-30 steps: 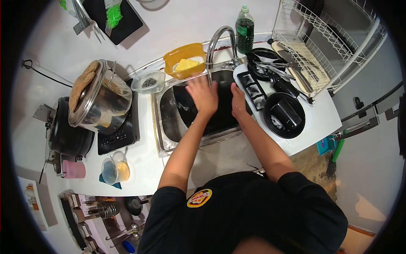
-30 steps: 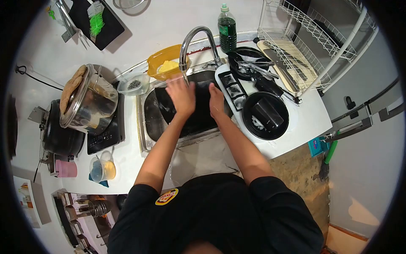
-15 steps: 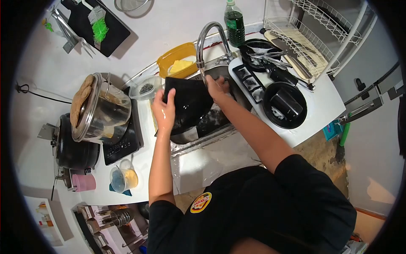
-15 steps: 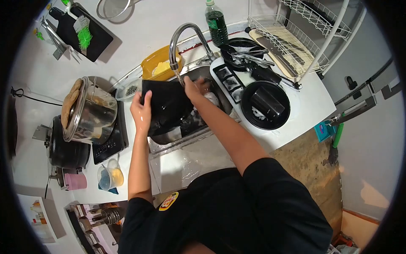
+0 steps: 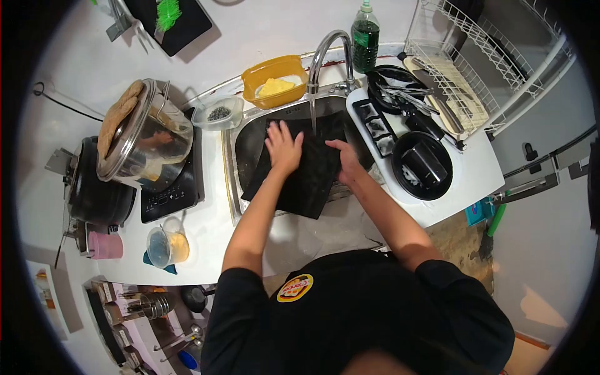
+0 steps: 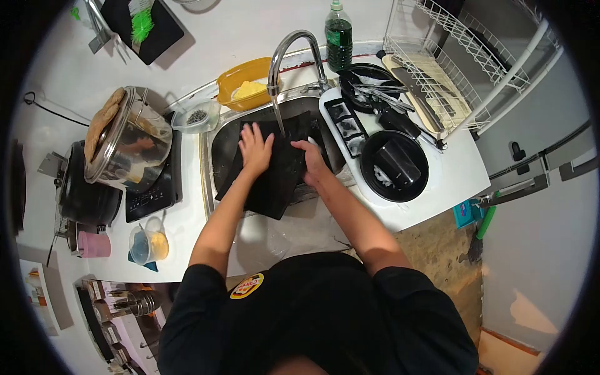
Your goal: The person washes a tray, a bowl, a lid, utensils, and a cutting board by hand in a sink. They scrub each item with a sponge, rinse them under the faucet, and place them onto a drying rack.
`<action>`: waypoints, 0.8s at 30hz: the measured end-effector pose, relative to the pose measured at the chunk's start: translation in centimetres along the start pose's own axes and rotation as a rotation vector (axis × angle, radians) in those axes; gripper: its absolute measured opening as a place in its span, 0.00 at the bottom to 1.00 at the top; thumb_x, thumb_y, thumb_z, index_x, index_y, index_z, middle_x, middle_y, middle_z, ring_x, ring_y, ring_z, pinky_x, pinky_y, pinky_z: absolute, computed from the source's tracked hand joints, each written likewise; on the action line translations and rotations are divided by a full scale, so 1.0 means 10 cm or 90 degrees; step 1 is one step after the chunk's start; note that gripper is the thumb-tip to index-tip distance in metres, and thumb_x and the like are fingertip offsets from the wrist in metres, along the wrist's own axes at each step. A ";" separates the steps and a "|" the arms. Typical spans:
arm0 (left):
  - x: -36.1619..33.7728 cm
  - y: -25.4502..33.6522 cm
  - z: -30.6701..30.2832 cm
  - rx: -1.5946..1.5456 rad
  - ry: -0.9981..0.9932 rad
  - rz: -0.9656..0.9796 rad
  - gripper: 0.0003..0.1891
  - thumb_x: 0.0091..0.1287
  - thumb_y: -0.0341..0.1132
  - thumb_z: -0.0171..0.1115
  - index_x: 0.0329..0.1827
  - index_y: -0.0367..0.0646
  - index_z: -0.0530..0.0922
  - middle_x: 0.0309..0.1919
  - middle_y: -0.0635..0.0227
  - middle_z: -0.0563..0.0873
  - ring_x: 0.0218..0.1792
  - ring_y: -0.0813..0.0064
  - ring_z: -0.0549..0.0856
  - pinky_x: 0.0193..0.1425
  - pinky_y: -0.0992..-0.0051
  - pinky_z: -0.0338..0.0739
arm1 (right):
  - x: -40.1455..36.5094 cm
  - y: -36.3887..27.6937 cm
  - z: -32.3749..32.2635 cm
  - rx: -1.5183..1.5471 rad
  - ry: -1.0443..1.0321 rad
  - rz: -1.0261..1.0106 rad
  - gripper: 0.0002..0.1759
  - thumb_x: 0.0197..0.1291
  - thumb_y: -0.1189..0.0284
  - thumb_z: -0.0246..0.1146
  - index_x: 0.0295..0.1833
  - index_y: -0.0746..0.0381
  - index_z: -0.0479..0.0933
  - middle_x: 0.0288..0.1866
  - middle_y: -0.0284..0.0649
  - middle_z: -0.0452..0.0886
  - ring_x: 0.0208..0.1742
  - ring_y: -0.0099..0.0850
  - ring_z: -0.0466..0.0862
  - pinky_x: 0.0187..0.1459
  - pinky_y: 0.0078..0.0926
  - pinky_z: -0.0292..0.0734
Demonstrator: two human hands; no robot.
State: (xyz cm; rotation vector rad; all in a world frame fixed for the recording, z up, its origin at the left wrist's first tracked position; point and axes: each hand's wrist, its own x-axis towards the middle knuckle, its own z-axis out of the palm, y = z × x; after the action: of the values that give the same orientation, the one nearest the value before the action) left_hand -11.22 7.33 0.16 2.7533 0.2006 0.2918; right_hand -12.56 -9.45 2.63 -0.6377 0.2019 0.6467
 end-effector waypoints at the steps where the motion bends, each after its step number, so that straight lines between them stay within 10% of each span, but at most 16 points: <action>1: 0.12 0.18 0.05 -0.004 0.015 -0.013 0.31 0.69 0.46 0.42 0.69 0.36 0.49 0.68 0.43 0.49 0.70 0.48 0.49 0.69 0.52 0.46 | -0.01 0.04 0.05 0.005 -0.012 -0.016 0.19 0.58 0.61 0.53 0.47 0.63 0.73 0.42 0.41 0.79 0.43 0.33 0.79 0.47 0.31 0.73; 3: 0.17 0.56 0.04 0.227 -0.134 0.153 0.31 0.68 0.46 0.41 0.68 0.35 0.50 0.68 0.43 0.50 0.69 0.47 0.50 0.68 0.51 0.48 | -0.08 0.03 0.12 -0.016 -0.001 -0.067 0.24 0.62 0.55 0.50 0.53 0.61 0.71 0.49 0.40 0.77 0.50 0.32 0.76 0.54 0.31 0.69; 5: -0.01 0.68 0.38 -0.180 0.007 0.217 0.31 0.68 0.45 0.40 0.69 0.35 0.49 0.68 0.43 0.49 0.69 0.48 0.51 0.68 0.51 0.50 | -0.18 -0.05 0.22 -0.069 0.042 -0.143 0.29 0.64 0.49 0.46 0.59 0.60 0.67 0.56 0.39 0.73 0.58 0.31 0.72 0.60 0.31 0.63; 11: -0.58 0.82 -0.24 -0.252 -0.235 0.280 0.34 0.69 0.51 0.38 0.70 0.38 0.46 0.70 0.49 0.45 0.71 0.51 0.46 0.70 0.51 0.42 | -0.22 -0.27 0.00 -0.047 0.104 -0.199 0.30 0.64 0.49 0.45 0.57 0.64 0.69 0.56 0.42 0.74 0.56 0.36 0.73 0.59 0.33 0.63; 17: 0.04 0.43 0.01 0.012 0.035 -0.045 0.36 0.64 0.59 0.43 0.71 0.54 0.48 0.70 0.50 0.49 0.67 0.38 0.49 0.63 0.38 0.44 | -0.56 -0.22 0.15 0.019 0.062 -0.107 0.27 0.65 0.52 0.46 0.53 0.65 0.71 0.50 0.43 0.77 0.50 0.35 0.77 0.52 0.33 0.72; 24: 0.34 0.20 0.03 -0.227 -0.105 -0.127 0.32 0.59 0.63 0.50 0.51 0.42 0.72 0.40 0.48 0.81 0.45 0.47 0.79 0.48 0.60 0.72 | -0.73 -0.26 0.08 -0.030 0.099 -0.159 0.28 0.64 0.52 0.49 0.54 0.66 0.70 0.51 0.43 0.76 0.51 0.35 0.77 0.53 0.33 0.70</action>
State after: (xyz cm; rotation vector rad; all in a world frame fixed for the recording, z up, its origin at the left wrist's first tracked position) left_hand -7.62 6.02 1.18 2.3672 0.3420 0.0403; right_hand -16.73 -14.19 7.27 -0.7455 0.2474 0.3619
